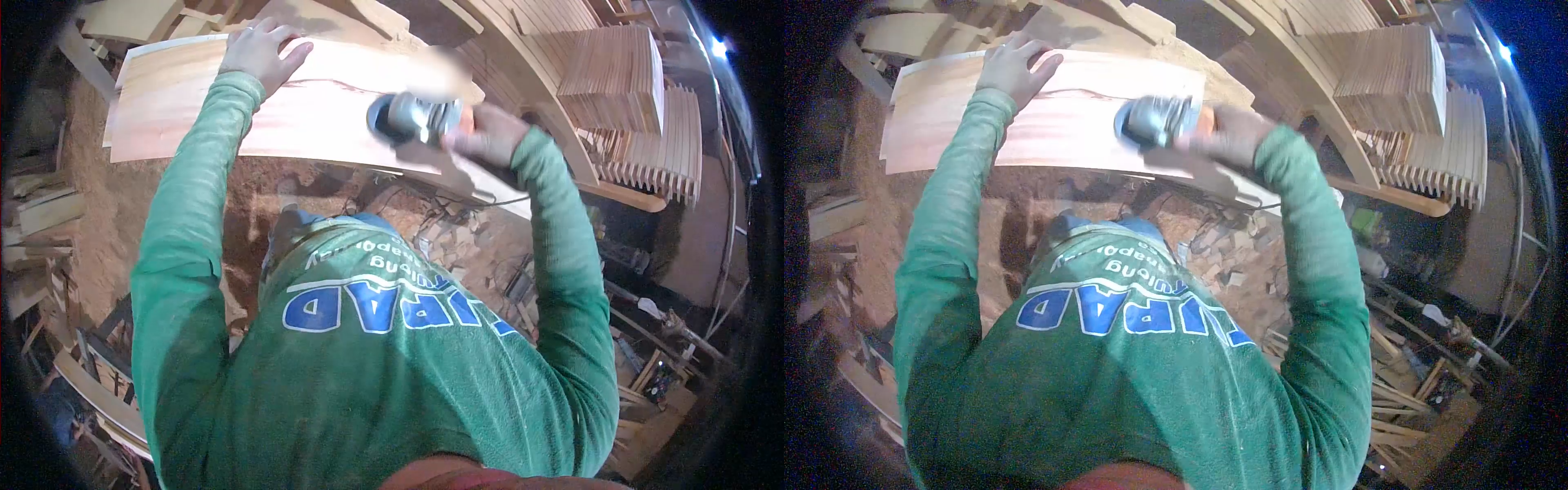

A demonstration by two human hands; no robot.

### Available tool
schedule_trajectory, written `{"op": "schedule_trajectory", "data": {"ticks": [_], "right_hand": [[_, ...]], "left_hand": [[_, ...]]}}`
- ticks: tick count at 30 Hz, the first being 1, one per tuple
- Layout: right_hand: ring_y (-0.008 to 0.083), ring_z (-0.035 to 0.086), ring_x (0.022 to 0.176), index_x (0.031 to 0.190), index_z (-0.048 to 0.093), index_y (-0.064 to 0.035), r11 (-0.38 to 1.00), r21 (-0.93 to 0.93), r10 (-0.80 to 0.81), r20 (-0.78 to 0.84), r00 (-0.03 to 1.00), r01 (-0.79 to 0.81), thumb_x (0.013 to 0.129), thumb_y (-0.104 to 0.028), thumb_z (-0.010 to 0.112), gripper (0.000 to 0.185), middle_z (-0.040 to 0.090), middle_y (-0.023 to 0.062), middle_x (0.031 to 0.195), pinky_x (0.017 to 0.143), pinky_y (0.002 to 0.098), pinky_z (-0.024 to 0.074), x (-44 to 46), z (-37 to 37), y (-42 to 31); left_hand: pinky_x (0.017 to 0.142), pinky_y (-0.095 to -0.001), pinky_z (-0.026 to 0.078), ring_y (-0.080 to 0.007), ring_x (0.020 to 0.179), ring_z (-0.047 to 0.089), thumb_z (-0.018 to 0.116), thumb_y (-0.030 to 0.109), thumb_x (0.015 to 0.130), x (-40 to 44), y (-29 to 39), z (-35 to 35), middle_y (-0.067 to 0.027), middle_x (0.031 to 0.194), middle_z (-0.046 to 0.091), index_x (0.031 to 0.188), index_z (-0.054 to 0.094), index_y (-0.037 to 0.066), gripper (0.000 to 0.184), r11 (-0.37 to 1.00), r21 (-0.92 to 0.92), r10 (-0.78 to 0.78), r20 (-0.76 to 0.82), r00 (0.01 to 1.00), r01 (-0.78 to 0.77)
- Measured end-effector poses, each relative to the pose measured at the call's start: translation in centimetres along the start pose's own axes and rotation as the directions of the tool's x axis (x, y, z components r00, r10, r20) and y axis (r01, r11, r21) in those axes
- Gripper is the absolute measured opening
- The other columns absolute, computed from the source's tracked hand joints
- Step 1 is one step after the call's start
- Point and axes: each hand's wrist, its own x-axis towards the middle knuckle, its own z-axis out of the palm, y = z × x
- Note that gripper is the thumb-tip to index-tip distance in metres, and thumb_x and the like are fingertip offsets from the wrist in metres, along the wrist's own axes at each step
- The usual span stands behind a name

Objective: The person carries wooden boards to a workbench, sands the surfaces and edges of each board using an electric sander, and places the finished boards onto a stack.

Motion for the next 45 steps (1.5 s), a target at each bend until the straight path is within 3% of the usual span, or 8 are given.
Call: {"op": "schedule_trajectory", "data": {"ticks": [5, 8, 12, 14, 22, 30, 35, 45], "right_hand": [[0.02, 0.066, 0.088, 0.117, 0.071, -0.0007, 0.972, 0.043, 0.237, -0.205, 0.95, -0.233, 0.083, -0.075, 0.065, 0.082, 0.07, 0.0124, 0.098, 0.074, 0.0395, 0.0531, 6.6, -6.1, 4.0], [0.0152, 0.059, 0.073, 0.111, 0.065, -0.0016, 0.995, 0.085, 0.072, -0.24, 0.968, -0.052, 0.088, -0.066, 0.067, 0.068, 0.062, 0.0052, 0.084, 0.063, 0.0324, 0.0511, 3.2, -3.6, 3.5], [0.029, 0.068, 0.109, 0.124, 0.069, -0.0032, 0.984, -0.057, 0.171, -0.001, 0.985, -0.171, 0.078, -0.065, 0.077, 0.078, 0.072, 0.0186, 0.116, 0.1, 0.0419, 0.0512, -2.4, 0.8, 3.2], [0.0339, 0.068, 0.11, 0.126, 0.067, -0.0034, 0.991, 0.007, -0.131, -0.083, 0.988, 0.132, 0.077, -0.068, 0.077, 0.082, 0.072, 0.02, 0.117, 0.102, 0.0431, 0.0502, -3.4, 2.7, 4.0], [0.0168, 0.061, 0.072, 0.113, 0.067, 0.001, 0.977, 0.146, 0.194, -0.296, 0.935, -0.156, 0.085, -0.069, 0.068, 0.075, 0.063, 0.0081, 0.083, 0.062, 0.0349, 0.0517, 2.2, -4.2, 2.6], [0.0317, 0.069, 0.107, 0.123, 0.069, -0.0033, 0.994, -0.086, 0.065, -0.026, 0.998, -0.067, 0.081, -0.07, 0.069, 0.079, 0.073, 0.0209, 0.112, 0.099, 0.0421, 0.0506, -3.2, 2.5, 2.2], [0.0269, 0.067, 0.101, 0.121, 0.068, 0.0, 0.979, 0.182, 0.125, -0.151, 0.981, -0.096, 0.082, -0.07, 0.069, 0.08, 0.071, 0.0165, 0.113, 0.09, 0.0402, 0.0523, -3.0, 0.0, 3.9], [0.02, 0.063, 0.071, 0.104, 0.07, 0.0009, 0.982, 0.096, 0.18, -0.246, 0.952, -0.161, 0.083, -0.083, 0.058, 0.087, 0.064, 0.0092, 0.081, 0.062, 0.0364, 0.0521, 4.3, -2.0, 2.1]], "left_hand": [[0.102, -0.046, 0.042, -0.0309, 0.104, 0.064, 0.061, 0.053, 0.095, -0.2, 0.2, -0.1, -0.0083, 0.106, 0.068, 0.113, 0.074, 0.014, 0.044, 0.999, 0.032, 0.02, -0.039, 0.999, -0.019], [0.101, -0.0469, 0.042, -0.0327, 0.106, 0.064, 0.062, 0.052, 0.095, -0.1, 0.1, -0.1, -0.0099, 0.105, 0.068, 0.113, 0.074, 0.014, 0.044, 0.999, -0.02, -0.028, 0.042, 0.999, 0.029], [0.104, -0.049, 0.04, -0.0295, 0.113, 0.063, 0.059, 0.053, 0.095, 0.0, 0.6, -0.9, -0.0079, 0.114, 0.067, 0.112, 0.074, 0.016, 0.043, 0.999, 0.023, -0.028, 0.054, 0.998, 0.027], [0.102, -0.0484, 0.041, -0.0296, 0.111, 0.063, 0.06, 0.052, 0.095, 0.1, 0.7, -1.1, -0.0081, 0.112, 0.067, 0.111, 0.074, 0.016, 0.042, 1.0, 0.016, -0.023, 0.043, 0.999, 0.022], [0.102, -0.046, 0.04, -0.0302, 0.109, 0.063, 0.063, 0.047, 0.094, 0.2, 1.0, -1.3, -0.0092, 0.114, 0.067, 0.108, 0.074, 0.013, 0.039, 0.999, -0.021, -0.028, 0.104, 0.994, 0.031], [0.1, -0.0478, 0.041, -0.0286, 0.107, 0.065, 0.061, 0.052, 0.094, 0.1, 0.3, -0.7, -0.007, 0.11, 0.068, 0.111, 0.075, 0.016, 0.042, 1.0, 0.007, 0.006, 0.027, 1.0, -0.006], [0.1, -0.0481, 0.041, -0.0283, 0.107, 0.065, 0.06, 0.053, 0.095, 0.2, 0.2, -0.6, -0.0069, 0.111, 0.068, 0.112, 0.075, 0.016, 0.043, 1.0, 0.016, 0.021, 0.032, 0.999, -0.021], [0.101, -0.0482, 0.041, -0.0301, 0.106, 0.065, 0.06, 0.052, 0.095, 0.0, -0.4, 0.1, -0.0086, 0.109, 0.067, 0.112, 0.074, 0.016, 0.042, 1.0, -0.002, 0.019, 0.006, 1.0, -0.019]]}}
